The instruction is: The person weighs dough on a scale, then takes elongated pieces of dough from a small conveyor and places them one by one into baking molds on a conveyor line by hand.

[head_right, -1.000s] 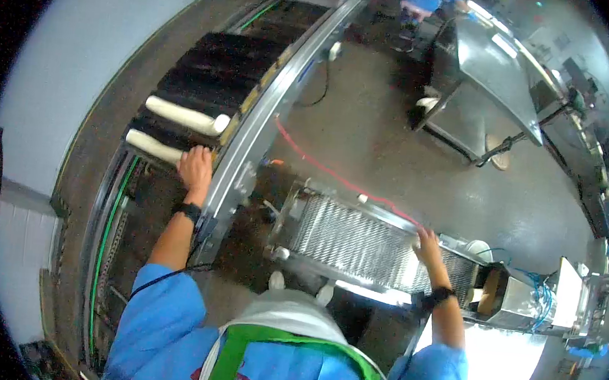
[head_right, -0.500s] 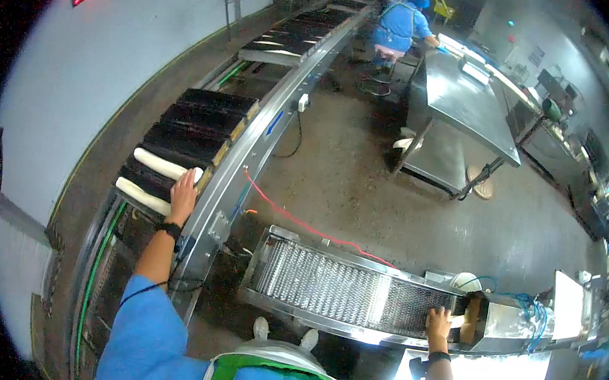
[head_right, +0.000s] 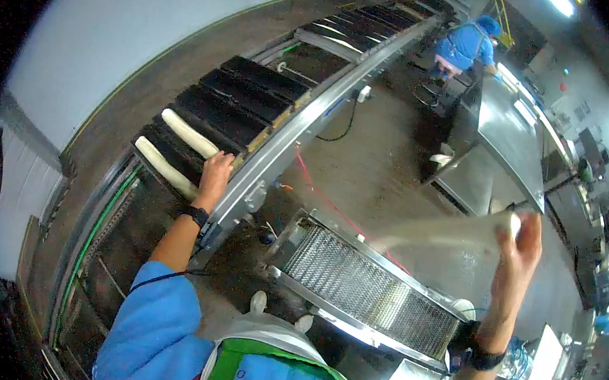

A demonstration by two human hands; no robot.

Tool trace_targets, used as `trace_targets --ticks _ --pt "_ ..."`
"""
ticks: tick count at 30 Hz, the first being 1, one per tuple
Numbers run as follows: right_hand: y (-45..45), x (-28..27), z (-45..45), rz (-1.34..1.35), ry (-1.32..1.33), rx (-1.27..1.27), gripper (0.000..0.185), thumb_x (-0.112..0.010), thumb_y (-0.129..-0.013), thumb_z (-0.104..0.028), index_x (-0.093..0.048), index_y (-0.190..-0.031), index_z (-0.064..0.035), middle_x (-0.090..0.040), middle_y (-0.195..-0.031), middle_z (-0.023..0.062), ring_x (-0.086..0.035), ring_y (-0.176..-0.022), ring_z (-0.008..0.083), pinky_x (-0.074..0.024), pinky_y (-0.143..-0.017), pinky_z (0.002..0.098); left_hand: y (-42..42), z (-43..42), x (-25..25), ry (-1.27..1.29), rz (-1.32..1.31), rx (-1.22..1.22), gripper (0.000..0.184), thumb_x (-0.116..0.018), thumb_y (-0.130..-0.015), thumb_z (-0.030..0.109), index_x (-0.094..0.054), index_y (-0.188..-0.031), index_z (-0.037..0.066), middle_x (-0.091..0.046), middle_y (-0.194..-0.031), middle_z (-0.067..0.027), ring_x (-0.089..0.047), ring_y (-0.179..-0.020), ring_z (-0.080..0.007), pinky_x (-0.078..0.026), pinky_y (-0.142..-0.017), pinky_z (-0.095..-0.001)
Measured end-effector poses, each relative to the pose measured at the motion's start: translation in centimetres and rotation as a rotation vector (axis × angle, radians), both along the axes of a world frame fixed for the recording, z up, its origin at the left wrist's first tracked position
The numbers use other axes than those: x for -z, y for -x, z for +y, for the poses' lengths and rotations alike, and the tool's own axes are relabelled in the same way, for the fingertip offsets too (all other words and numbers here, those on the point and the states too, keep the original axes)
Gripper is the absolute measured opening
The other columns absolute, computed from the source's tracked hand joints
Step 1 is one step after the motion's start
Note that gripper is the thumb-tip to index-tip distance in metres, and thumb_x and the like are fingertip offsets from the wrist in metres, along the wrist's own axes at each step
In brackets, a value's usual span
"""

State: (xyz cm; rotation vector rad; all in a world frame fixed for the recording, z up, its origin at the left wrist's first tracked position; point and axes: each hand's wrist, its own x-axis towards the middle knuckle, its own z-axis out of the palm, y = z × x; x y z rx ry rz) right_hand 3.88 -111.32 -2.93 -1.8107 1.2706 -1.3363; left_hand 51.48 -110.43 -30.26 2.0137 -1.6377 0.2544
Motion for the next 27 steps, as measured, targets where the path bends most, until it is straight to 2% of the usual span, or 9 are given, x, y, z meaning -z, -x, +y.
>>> trace_targets --ticks 4,6,10,12,16,17,21,23,27 --pt "-12.2 1.2 -5.3 -0.153 0.061 -0.252 0.019 -0.052 -0.070 -0.015 -0.046 -0.086 -0.0055 -0.048 -0.078 0.0018 -0.048 -0.072 0.0112 -0.0399 -0.063 0.0245 -0.7 0.7 0.4 -0.024 0.004 -0.003 0.015 -0.046 -0.079 0.011 -0.048 -0.092 0.006 -0.054 -0.092 -0.0138 -0.042 -0.103 -0.0286 -0.032 -0.084 -0.0416" --pt "-20.3 3.2 -6.7 -0.209 -0.035 -0.306 0.017 -0.054 -0.072 -0.009 -0.045 -0.086 -0.0044 -0.050 -0.080 0.0041 -0.051 -0.072 0.0126 -0.0457 -0.057 0.0261 -1.0 1.1 0.2 -0.105 0.036 0.031 0.021 -0.047 -0.078 0.010 -0.048 -0.099 0.004 -0.051 -0.100 -0.0155 -0.040 -0.105 -0.0288 -0.031 -0.085 -0.0416" --pt "-32.6 14.8 -11.1 -0.078 -0.212 -0.383 0.025 -0.058 -0.067 -0.007 -0.047 -0.089 -0.0036 -0.052 -0.085 0.0088 -0.052 -0.074 0.0173 -0.0435 -0.065 0.0290 -1.1 1.6 0.4 -0.010 0.020 0.045 0.020 -0.049 -0.077 0.010 -0.050 -0.097 0.005 -0.055 -0.093 -0.0119 -0.041 -0.104 -0.0249 -0.031 -0.085 -0.0396" --pt "-34.0 16.0 -9.8 -0.023 -0.245 -0.456 0.026 -0.057 -0.067 -0.007 -0.049 -0.091 -0.0035 -0.052 -0.087 0.0093 -0.052 -0.079 0.0192 -0.0418 -0.070 0.0294 -0.9 2.0 -0.2 0.000 0.010 0.038 0.018 -0.049 -0.077 0.011 -0.051 -0.094 0.007 -0.052 -0.097 -0.0101 -0.041 -0.102 -0.0241 -0.031 -0.084 -0.0389" --pt "-27.9 18.6 -8.4 0.097 -0.243 -0.579 0.022 -0.056 -0.067 -0.009 -0.051 -0.087 -0.0048 -0.053 -0.087 0.0090 -0.051 -0.080 0.0198 -0.0407 -0.072 0.0295 -0.5 2.1 -1.2 -0.058 0.022 -0.002 0.019 -0.051 -0.075 0.012 -0.052 -0.094 0.009 -0.044 -0.105 -0.0067 -0.040 -0.097 -0.0253 -0.032 -0.082 -0.0382" --pt "-25.2 19.5 -8.5 0.170 -0.246 -0.599 0.022 -0.056 -0.067 -0.011 -0.051 -0.087 -0.0049 -0.053 -0.086 0.0089 -0.051 -0.080 0.0209 -0.0406 -0.072 0.0295 -0.8 1.8 -0.5 -0.034 -0.029 -0.024 0.019 -0.051 -0.074 0.011 -0.053 -0.093 0.009 -0.047 -0.098 -0.0069 -0.042 -0.092 -0.0256 -0.034 -0.078 -0.0374" --pt "-10.3 26.2 -9.0 0.448 -0.366 -0.353 0.024 -0.058 -0.066 -0.016 -0.053 -0.088 -0.0059 -0.054 -0.083 0.0091 -0.052 -0.080 0.0253 -0.0405 -0.074 0.0326 -1.4 1.1 -0.2 0.033 -0.084 0.120 0.022 -0.051 -0.070 0.007 -0.054 -0.092 0.009 -0.052 -0.082 -0.0083 -0.048 -0.077 -0.0280 -0.038 -0.066 -0.0401" --pt "-1.9 30.4 -7.3 0.827 -0.329 -0.274 0.030 -0.059 -0.067 -0.017 -0.052 -0.094 -0.0061 -0.055 -0.086 0.0101 -0.051 -0.085 0.0258 -0.0399 -0.075 0.0358 -2.2 0.2 1.1 -0.090 -0.119 0.044 0.023 -0.052 -0.071 0.009 -0.052 -0.094 0.007 -0.054 -0.090 -0.0092 -0.050 -0.082 -0.0288 -0.040 -0.067 -0.0392" --pt "10.8 31.4 0.4 1.160 -0.673 0.106 0.054 -0.067 -0.058 -0.023 -0.045 -0.107 -0.0141 -0.042 -0.105 0.0128 -0.039 -0.100 0.0326 -0.0379 -0.079 0.0466 -1.5 0.2 0.4 -0.028 -0.159 0.120 0.024 -0.049 -0.073 0.007 -0.052 -0.098 0.007 -0.055 -0.093 -0.0105 -0.050 -0.086 -0.0285 -0.040 -0.072 -0.0375"
